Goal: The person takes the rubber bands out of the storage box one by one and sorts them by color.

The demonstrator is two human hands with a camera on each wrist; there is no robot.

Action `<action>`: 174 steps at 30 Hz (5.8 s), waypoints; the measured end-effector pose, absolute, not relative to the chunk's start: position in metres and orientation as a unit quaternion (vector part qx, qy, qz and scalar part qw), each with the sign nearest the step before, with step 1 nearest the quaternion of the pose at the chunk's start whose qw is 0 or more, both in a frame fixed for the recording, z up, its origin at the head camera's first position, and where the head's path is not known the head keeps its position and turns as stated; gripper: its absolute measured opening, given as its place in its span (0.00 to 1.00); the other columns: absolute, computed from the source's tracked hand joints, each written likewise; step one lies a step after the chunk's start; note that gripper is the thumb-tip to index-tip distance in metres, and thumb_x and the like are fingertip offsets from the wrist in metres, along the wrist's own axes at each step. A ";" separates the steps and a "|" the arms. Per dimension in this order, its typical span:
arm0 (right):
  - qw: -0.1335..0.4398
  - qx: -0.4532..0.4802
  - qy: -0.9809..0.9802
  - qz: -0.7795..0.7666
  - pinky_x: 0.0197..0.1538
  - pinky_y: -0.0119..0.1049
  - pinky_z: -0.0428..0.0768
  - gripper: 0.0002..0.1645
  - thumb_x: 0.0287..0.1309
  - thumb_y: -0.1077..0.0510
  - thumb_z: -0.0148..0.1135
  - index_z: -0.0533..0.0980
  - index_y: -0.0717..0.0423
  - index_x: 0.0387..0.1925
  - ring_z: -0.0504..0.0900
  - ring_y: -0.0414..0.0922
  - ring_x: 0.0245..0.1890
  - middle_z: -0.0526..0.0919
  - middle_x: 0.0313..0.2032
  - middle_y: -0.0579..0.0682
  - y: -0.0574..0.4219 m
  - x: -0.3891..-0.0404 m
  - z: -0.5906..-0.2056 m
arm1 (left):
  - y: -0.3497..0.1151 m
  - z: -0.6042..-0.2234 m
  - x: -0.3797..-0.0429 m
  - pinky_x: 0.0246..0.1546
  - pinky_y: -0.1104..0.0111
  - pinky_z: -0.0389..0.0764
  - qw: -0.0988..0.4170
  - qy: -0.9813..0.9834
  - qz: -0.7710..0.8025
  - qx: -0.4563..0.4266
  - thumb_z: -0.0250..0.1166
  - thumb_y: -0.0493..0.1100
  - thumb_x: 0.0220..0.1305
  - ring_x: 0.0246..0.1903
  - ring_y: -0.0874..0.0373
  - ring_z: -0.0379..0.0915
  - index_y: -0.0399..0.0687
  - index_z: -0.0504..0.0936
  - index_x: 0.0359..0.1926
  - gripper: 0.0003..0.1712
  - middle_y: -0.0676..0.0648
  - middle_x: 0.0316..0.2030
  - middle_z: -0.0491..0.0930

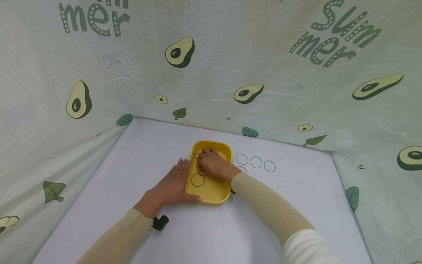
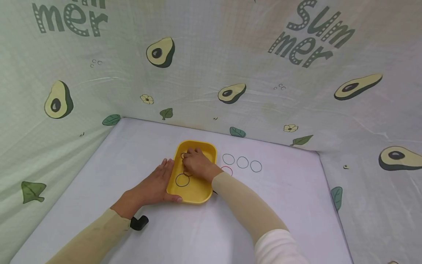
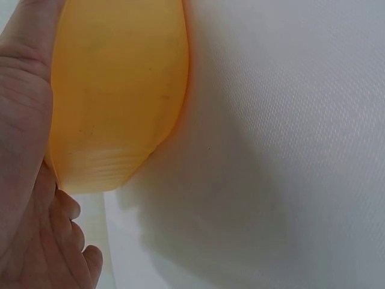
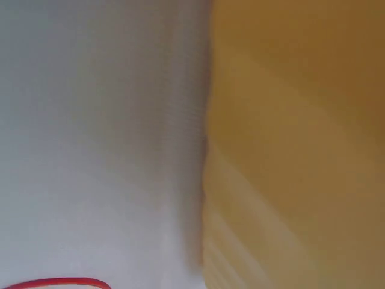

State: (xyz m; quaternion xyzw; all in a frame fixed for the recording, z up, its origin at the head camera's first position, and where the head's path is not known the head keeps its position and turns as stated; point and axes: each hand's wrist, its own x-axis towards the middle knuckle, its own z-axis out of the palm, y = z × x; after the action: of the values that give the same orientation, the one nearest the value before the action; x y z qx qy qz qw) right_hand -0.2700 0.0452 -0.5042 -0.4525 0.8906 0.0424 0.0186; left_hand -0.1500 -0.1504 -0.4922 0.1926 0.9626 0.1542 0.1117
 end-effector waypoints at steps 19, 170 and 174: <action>-0.080 -0.415 0.897 0.130 0.66 0.48 0.72 0.18 0.81 0.49 0.50 0.79 0.57 0.54 0.72 0.51 0.55 0.83 0.52 0.51 0.068 -0.254 -0.499 | -0.148 -0.490 -0.149 0.84 0.47 0.46 0.115 0.964 0.158 0.181 0.66 0.84 0.52 0.84 0.37 0.30 0.28 0.38 0.83 0.84 0.30 0.83 0.40; -0.038 -0.455 0.884 0.095 0.71 0.43 0.74 0.20 0.79 0.50 0.59 0.78 0.51 0.65 0.72 0.49 0.64 0.77 0.64 0.50 0.049 -0.297 -0.492 | -0.146 -0.490 -0.153 0.84 0.49 0.47 0.115 0.969 0.114 0.186 0.63 0.87 0.51 0.84 0.38 0.28 0.30 0.37 0.83 0.85 0.32 0.84 0.37; -0.045 -0.472 0.875 0.098 0.73 0.43 0.73 0.18 0.80 0.50 0.58 0.80 0.48 0.63 0.73 0.48 0.66 0.78 0.64 0.48 0.046 -0.300 -0.497 | -0.147 -0.491 -0.153 0.84 0.48 0.46 0.111 0.969 0.120 0.187 0.64 0.87 0.52 0.84 0.38 0.28 0.30 0.37 0.83 0.85 0.31 0.84 0.37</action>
State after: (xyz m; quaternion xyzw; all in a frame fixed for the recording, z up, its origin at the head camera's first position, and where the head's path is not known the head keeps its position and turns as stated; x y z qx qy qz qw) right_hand -0.2997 0.0464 -0.4967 -0.4724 0.8748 0.0980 -0.0452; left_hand -0.1531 -0.1473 -0.4908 0.1874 0.9686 0.1202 0.1110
